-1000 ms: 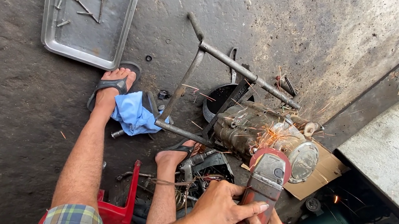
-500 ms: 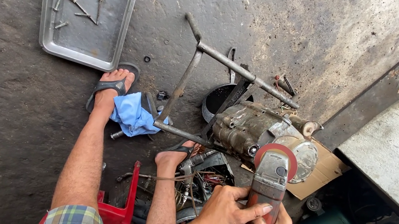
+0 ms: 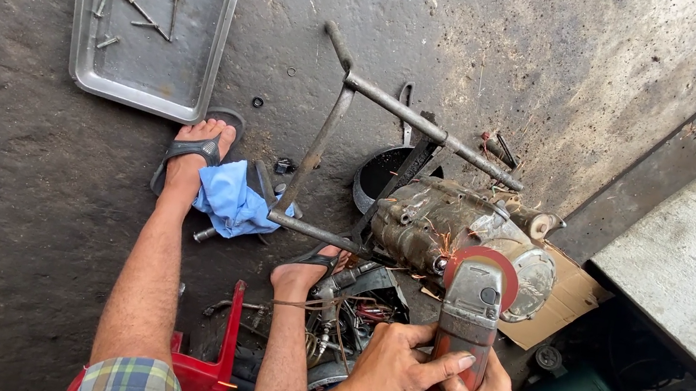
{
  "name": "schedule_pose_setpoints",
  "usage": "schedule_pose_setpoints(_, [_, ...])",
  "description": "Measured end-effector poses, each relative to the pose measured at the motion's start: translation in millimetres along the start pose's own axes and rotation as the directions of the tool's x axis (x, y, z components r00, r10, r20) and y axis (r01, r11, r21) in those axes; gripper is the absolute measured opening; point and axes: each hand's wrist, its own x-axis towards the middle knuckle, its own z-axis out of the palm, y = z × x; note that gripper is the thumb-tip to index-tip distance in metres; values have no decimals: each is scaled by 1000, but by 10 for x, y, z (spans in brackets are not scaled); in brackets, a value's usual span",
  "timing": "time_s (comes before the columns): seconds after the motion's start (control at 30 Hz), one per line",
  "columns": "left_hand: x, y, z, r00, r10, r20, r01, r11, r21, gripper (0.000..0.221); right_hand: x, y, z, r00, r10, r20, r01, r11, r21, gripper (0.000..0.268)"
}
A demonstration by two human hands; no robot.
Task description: The person is using an angle grinder and other hand tools to modify or repair a motorcycle engine mounted on a stand.
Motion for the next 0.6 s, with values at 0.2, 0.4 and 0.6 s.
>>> schedule_pose_setpoints(0.2, [999, -1503, -1803, 957, 196, -212, -26, 790, 613, 46, 12, -26, 10, 1000, -11, 13, 11, 1000, 2, 52])
schedule_pose_setpoints(0.4, [1921, -3232, -2802, 873, 424, -240, 83, 356, 931, 49, -53, 144, -42, 1000, 4, -9, -4, 1000, -21, 48])
schedule_pose_setpoints(0.6, [1690, -2758, -2699, 929, 253, -269, 143, 425, 894, 58, -236, 471, -247, 974, -203, -101, 219, 957, 189, 60])
